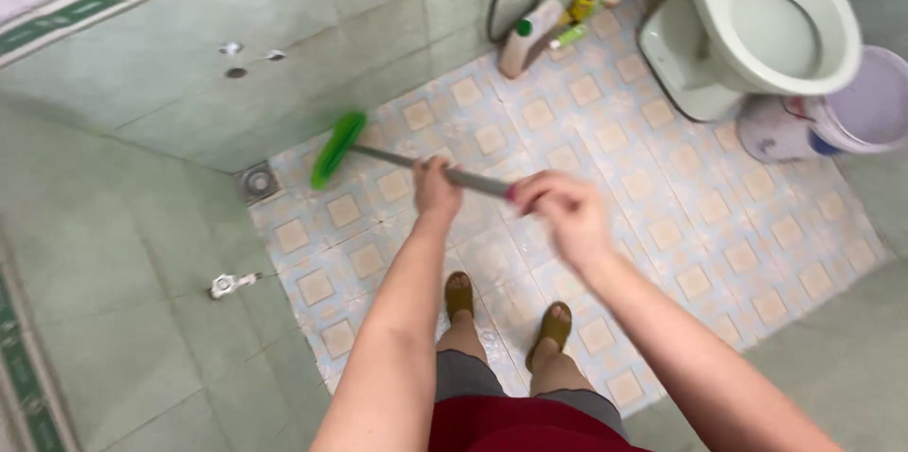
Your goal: Sweeping the bathroom floor using a green broom.
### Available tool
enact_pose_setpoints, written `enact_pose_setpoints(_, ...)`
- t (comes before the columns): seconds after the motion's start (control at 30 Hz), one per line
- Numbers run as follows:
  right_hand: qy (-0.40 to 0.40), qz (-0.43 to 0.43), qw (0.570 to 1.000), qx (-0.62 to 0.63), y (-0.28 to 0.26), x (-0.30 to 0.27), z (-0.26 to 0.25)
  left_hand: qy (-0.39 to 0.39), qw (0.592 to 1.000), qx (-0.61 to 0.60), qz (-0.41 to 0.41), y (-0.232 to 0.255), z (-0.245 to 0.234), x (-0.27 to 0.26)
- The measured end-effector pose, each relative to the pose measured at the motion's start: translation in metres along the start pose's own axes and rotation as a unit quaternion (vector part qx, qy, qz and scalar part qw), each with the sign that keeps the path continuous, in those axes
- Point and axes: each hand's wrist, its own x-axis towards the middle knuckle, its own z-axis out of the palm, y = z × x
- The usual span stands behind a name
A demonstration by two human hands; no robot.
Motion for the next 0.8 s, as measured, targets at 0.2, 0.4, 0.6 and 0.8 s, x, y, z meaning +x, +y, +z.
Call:
enact_pose_setpoints(0.2,0.163,0.016,0.984,-0.063,-0.042,-0.029,-0.066,-0.168,0.981,-0.008,0.102,0.15,0.052,-0.01)
enact_pose_setpoints(0.4,0.268,0.043,0.962,0.01,-0.02,-0.053,-0.099,-0.24,0.946,0.083,0.199,0.186,0.079,-0.017)
enact_pose_setpoints(0.6,0.272,0.134,0.952,-0.03,-0.101,-0.091,-0.172,-0.324,0.911,0.049,0.251,0.233,0.073,-0.092)
enact_pose_setpoints(0.8,0.348,0.139,0.915,-0.151,-0.19,-0.126,-0.222,-0.501,0.81,-0.012,0.304,0.325,0.13,-0.19)
